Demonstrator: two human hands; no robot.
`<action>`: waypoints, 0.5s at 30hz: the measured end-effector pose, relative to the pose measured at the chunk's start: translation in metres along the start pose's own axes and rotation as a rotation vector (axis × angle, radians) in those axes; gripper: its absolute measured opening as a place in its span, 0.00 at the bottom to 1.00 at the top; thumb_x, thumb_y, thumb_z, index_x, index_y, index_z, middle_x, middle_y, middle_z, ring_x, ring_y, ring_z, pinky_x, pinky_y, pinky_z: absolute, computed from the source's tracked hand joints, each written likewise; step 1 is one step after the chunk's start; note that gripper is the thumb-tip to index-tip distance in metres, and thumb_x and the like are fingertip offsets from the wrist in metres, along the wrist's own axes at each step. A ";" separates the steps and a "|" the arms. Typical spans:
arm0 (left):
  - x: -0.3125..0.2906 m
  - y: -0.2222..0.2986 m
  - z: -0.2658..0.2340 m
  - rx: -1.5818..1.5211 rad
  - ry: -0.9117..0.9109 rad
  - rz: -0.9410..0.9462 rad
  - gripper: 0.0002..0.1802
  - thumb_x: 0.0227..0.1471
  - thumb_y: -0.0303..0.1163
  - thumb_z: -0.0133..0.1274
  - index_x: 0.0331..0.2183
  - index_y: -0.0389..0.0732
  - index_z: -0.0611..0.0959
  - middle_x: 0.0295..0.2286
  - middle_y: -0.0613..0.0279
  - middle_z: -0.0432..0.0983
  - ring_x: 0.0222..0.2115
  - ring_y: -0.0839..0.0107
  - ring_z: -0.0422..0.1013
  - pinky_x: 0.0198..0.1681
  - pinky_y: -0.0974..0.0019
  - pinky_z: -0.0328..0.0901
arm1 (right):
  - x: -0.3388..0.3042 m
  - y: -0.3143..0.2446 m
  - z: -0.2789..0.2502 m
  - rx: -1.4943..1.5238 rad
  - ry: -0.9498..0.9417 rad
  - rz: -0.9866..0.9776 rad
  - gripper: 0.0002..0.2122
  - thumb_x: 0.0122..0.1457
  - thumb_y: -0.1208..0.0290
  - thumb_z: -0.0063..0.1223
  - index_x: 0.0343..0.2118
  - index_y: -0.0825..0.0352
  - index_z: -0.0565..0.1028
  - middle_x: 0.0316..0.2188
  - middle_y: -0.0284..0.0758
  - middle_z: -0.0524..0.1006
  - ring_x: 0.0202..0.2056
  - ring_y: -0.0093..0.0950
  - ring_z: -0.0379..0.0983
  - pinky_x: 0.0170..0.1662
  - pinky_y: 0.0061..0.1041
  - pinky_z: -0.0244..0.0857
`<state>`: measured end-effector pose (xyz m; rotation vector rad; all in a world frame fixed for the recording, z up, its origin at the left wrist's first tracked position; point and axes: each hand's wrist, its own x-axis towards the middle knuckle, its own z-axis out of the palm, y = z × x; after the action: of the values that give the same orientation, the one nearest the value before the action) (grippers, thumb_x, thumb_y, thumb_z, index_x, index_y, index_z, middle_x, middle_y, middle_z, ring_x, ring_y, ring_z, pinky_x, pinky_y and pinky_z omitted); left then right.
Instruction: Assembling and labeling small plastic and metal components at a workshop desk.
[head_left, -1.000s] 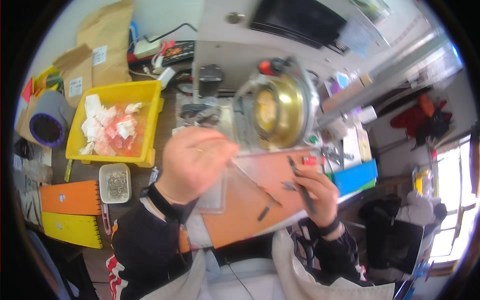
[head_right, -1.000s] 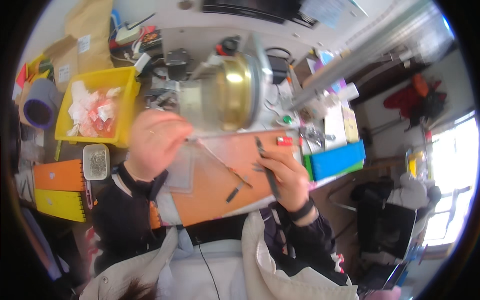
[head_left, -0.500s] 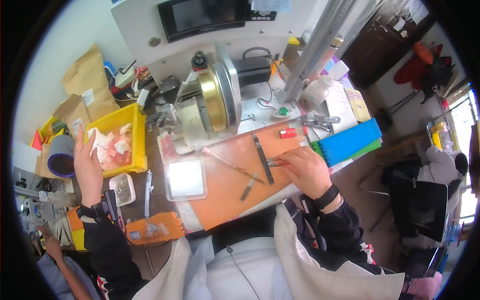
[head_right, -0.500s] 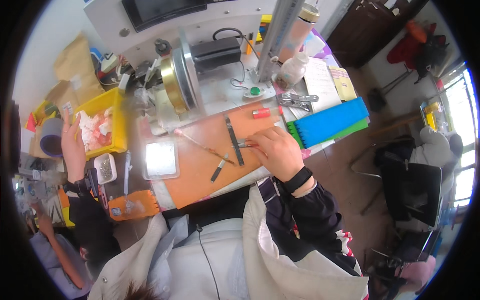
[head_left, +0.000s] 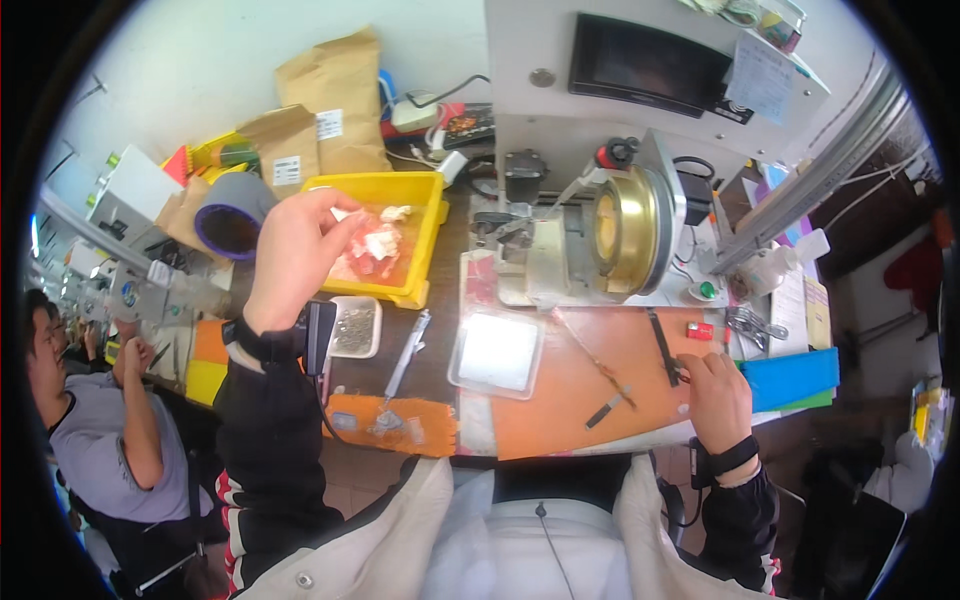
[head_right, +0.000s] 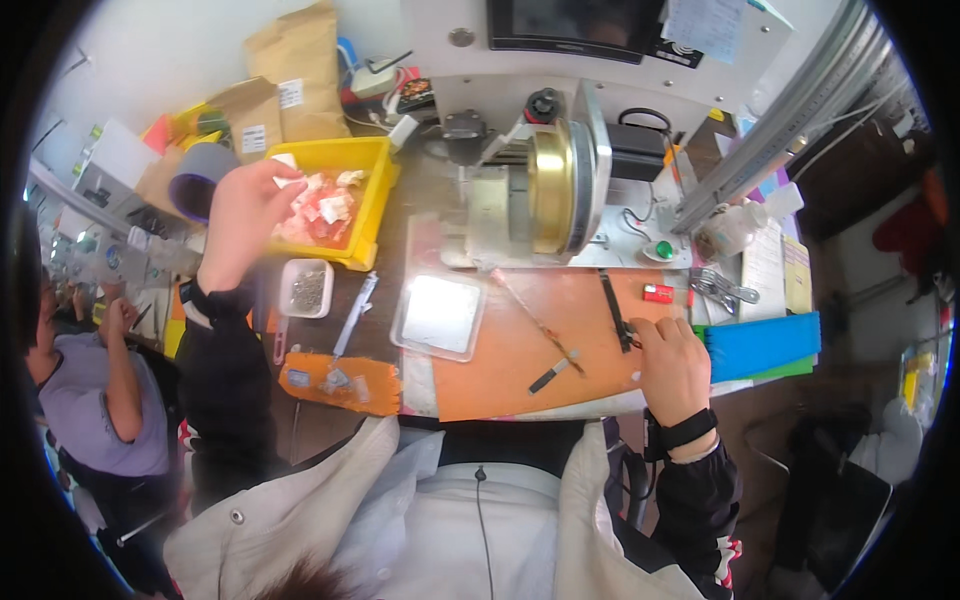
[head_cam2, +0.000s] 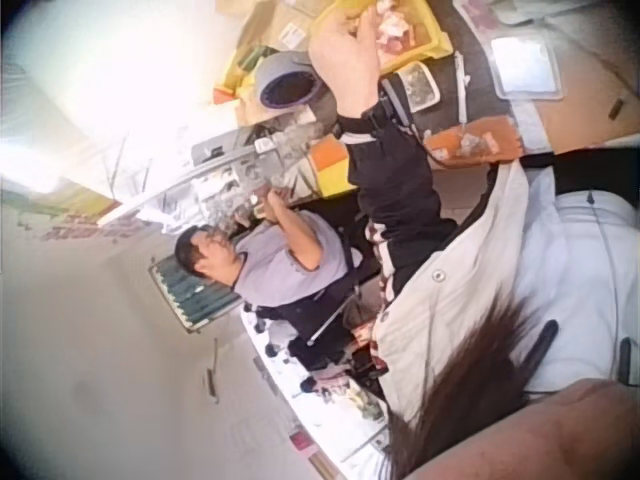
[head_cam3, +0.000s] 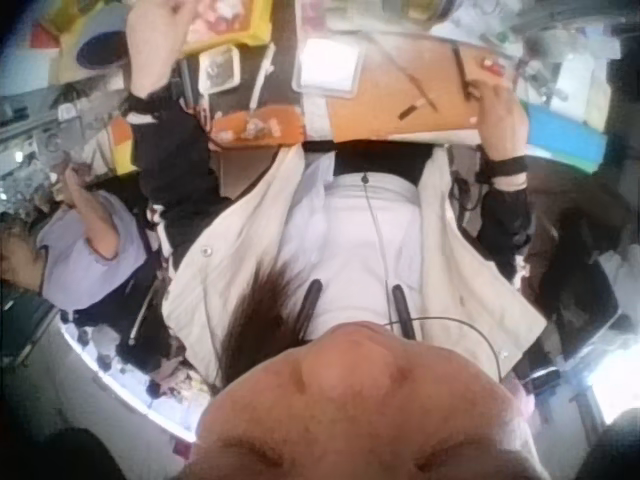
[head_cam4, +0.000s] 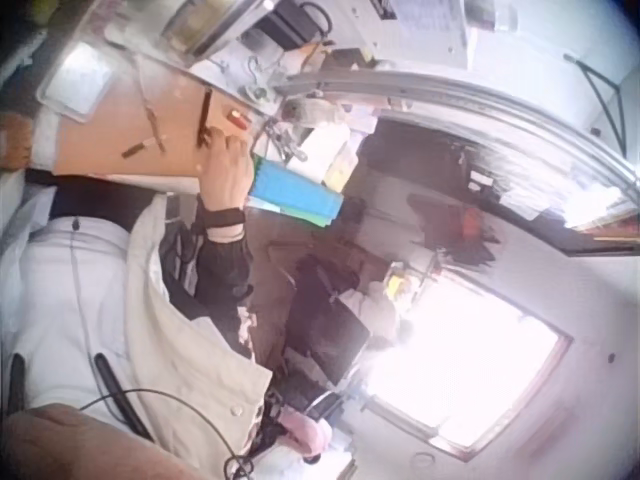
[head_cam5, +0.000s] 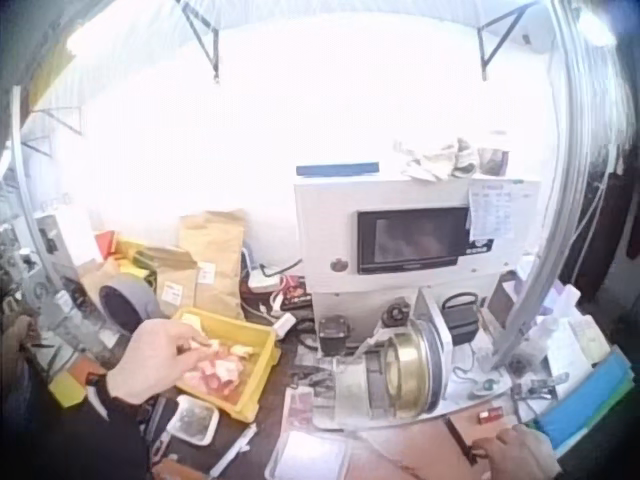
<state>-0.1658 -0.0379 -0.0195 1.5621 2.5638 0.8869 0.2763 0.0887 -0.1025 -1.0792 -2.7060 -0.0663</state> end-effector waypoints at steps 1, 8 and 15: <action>0.000 0.019 -0.004 -0.017 -0.008 0.003 0.10 0.47 0.30 0.61 0.33 0.35 0.83 0.20 0.55 0.78 0.22 0.59 0.75 0.28 0.64 0.66 | 0.002 -0.002 -0.003 -0.049 -0.013 0.005 0.11 0.47 0.75 0.54 0.35 0.60 0.78 0.26 0.32 0.74 0.31 0.34 0.73 0.34 0.32 0.67; 0.016 0.080 0.044 -0.204 -0.045 0.437 0.11 0.43 0.28 0.62 0.32 0.35 0.83 0.30 0.55 0.77 0.34 0.60 0.73 0.39 0.63 0.66 | 0.004 -0.007 -0.049 -0.062 -0.184 0.200 0.06 0.56 0.69 0.55 0.35 0.63 0.78 0.25 0.36 0.74 0.28 0.37 0.75 0.30 0.33 0.67; 0.028 0.071 0.061 -0.309 -0.211 0.424 0.06 0.41 0.24 0.62 0.27 0.37 0.85 0.27 0.61 0.74 0.30 0.63 0.71 0.33 0.64 0.65 | 0.015 -0.050 -0.060 0.998 -0.262 0.213 0.13 0.64 0.67 0.45 0.41 0.73 0.75 0.29 0.37 0.77 0.28 0.27 0.71 0.31 0.25 0.63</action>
<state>-0.1039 0.0373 -0.0298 1.9984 1.8791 1.0193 0.2435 0.0550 -0.0384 -1.0296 -2.2423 1.3638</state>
